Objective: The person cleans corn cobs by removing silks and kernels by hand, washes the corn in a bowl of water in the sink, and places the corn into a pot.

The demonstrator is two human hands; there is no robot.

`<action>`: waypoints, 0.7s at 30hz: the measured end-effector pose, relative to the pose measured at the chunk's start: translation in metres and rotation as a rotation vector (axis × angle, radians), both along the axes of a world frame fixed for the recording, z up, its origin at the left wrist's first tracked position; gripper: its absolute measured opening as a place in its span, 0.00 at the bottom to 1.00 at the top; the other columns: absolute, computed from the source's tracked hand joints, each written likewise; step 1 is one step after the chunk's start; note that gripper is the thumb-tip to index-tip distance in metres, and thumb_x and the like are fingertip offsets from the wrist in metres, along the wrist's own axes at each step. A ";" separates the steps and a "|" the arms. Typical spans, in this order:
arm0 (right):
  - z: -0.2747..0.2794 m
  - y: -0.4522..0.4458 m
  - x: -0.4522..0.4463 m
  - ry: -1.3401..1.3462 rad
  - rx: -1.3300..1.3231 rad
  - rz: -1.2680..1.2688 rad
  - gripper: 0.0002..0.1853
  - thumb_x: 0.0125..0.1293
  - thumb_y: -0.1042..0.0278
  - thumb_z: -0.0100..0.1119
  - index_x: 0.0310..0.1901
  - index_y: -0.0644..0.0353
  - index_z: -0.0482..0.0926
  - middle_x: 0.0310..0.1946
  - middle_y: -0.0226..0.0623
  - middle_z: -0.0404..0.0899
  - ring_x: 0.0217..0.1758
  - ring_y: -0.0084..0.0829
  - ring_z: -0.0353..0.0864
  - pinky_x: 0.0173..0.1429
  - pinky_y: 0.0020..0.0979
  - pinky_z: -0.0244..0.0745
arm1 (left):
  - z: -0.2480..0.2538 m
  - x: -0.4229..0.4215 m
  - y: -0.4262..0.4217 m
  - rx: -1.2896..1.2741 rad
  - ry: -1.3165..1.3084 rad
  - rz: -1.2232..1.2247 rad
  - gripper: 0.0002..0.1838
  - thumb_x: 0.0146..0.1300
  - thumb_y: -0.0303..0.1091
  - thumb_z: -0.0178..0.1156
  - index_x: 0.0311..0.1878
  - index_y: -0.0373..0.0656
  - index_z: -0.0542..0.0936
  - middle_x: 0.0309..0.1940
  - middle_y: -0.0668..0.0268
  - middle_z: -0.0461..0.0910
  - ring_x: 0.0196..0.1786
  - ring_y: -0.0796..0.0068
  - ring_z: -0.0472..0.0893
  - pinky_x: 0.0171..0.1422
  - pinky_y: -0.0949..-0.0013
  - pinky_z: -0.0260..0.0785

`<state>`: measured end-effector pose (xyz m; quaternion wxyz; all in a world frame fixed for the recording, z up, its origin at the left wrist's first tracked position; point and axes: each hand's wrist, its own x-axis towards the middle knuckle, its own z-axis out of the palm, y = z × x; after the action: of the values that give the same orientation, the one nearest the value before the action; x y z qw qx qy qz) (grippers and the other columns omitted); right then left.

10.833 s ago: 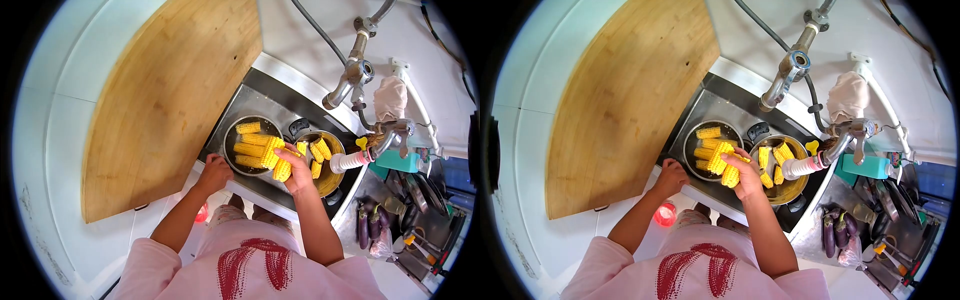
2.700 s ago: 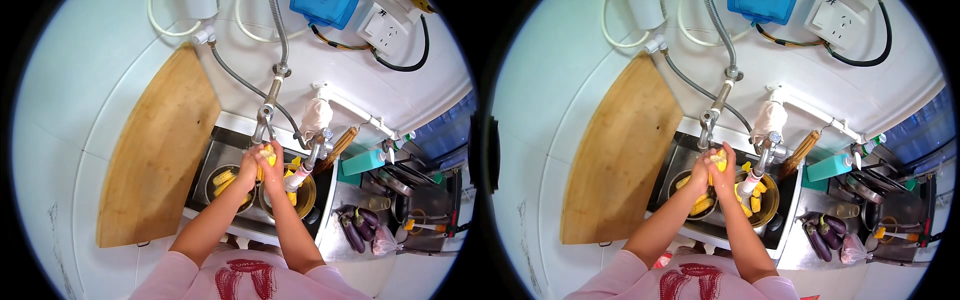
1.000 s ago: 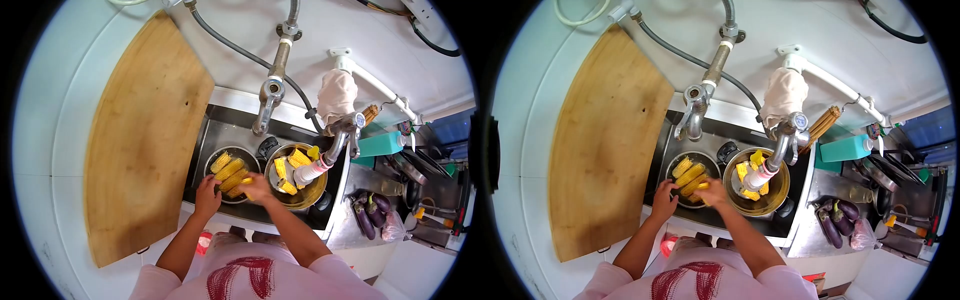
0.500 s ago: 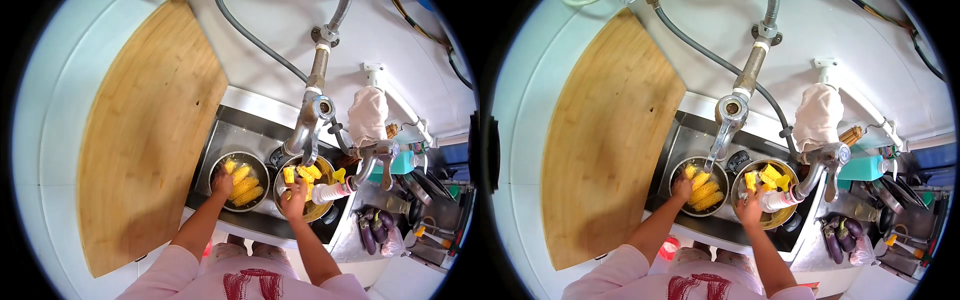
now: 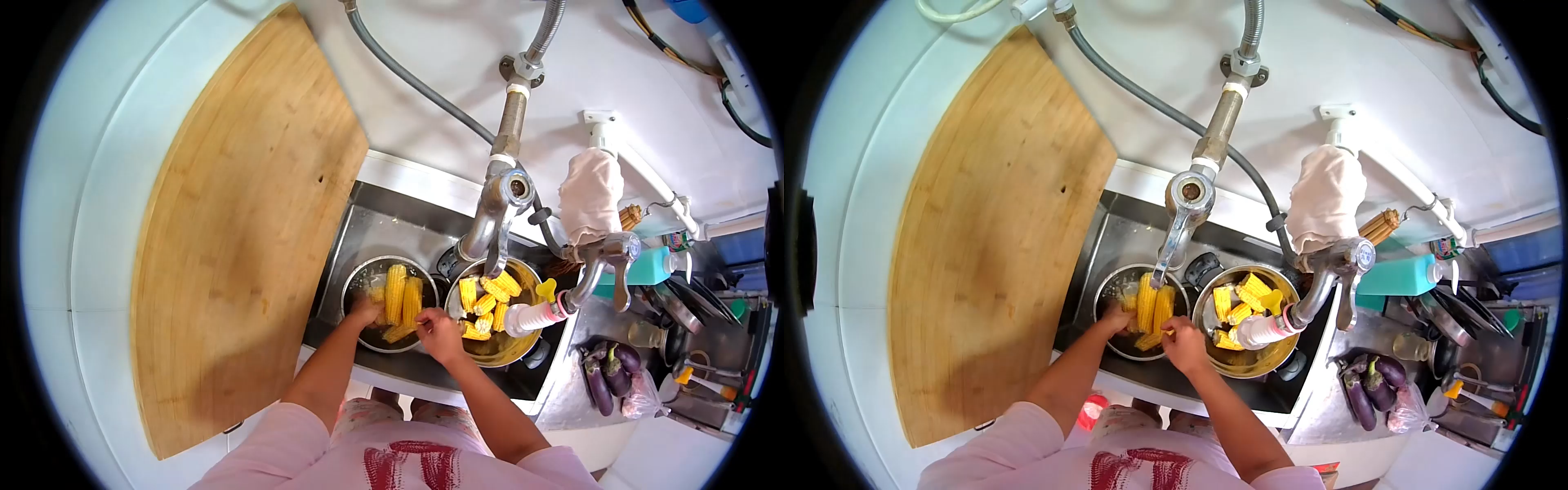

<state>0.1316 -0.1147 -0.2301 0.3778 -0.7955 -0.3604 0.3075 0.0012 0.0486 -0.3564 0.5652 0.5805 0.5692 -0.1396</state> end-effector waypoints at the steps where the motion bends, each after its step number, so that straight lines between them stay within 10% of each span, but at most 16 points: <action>1: 0.000 0.003 -0.001 -0.007 0.001 -0.004 0.10 0.50 0.78 0.62 0.36 0.62 0.79 0.34 0.43 0.79 0.28 0.33 0.82 0.34 0.33 0.77 | 0.000 0.004 0.004 0.001 -0.007 -0.004 0.32 0.59 0.50 0.62 0.60 0.37 0.68 0.43 0.54 0.80 0.45 0.54 0.81 0.35 0.58 0.78; 4: -0.008 0.000 -0.007 0.014 -0.099 0.025 0.17 0.51 0.74 0.63 0.45 0.62 0.79 0.37 0.42 0.80 0.29 0.33 0.83 0.37 0.32 0.78 | 0.019 0.008 0.004 -0.346 0.256 -0.253 0.31 0.59 0.52 0.63 0.58 0.40 0.69 0.44 0.59 0.79 0.42 0.58 0.81 0.26 0.62 0.76; 6: -0.024 0.007 -0.011 0.109 -0.113 -0.057 0.15 0.53 0.72 0.62 0.45 0.61 0.79 0.38 0.43 0.80 0.31 0.36 0.83 0.39 0.35 0.78 | 0.042 0.009 -0.002 0.028 0.076 0.103 0.32 0.56 0.51 0.66 0.55 0.36 0.70 0.44 0.57 0.78 0.41 0.62 0.80 0.28 0.64 0.76; 10: -0.024 0.028 -0.014 0.796 -0.065 -0.386 0.19 0.63 0.64 0.60 0.54 0.61 0.75 0.43 0.38 0.79 0.44 0.30 0.81 0.45 0.37 0.78 | 0.076 -0.015 -0.015 0.417 -0.219 -0.082 0.30 0.56 0.45 0.68 0.55 0.38 0.69 0.41 0.60 0.78 0.43 0.73 0.79 0.43 0.72 0.73; 14: 0.007 0.046 -0.011 1.309 -0.022 -0.308 0.27 0.64 0.54 0.62 0.59 0.59 0.69 0.49 0.35 0.76 0.52 0.29 0.76 0.51 0.36 0.73 | 0.149 -0.015 -0.035 0.039 -0.586 0.210 0.28 0.51 0.25 0.71 0.55 0.39 0.70 0.46 0.63 0.79 0.46 0.77 0.78 0.49 0.72 0.72; 21: 0.064 0.048 0.000 1.575 0.341 -0.280 0.22 0.67 0.61 0.58 0.59 0.59 0.68 0.51 0.35 0.76 0.54 0.31 0.77 0.58 0.38 0.71 | 0.208 -0.017 -0.040 0.244 -0.692 0.243 0.30 0.45 0.20 0.72 0.55 0.37 0.72 0.44 0.64 0.81 0.48 0.76 0.80 0.51 0.72 0.73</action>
<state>0.1312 -0.0669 -0.1659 0.6711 -0.3153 0.0716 0.6671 -0.0161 0.0088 -0.1483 0.6631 0.5846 0.4221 0.2011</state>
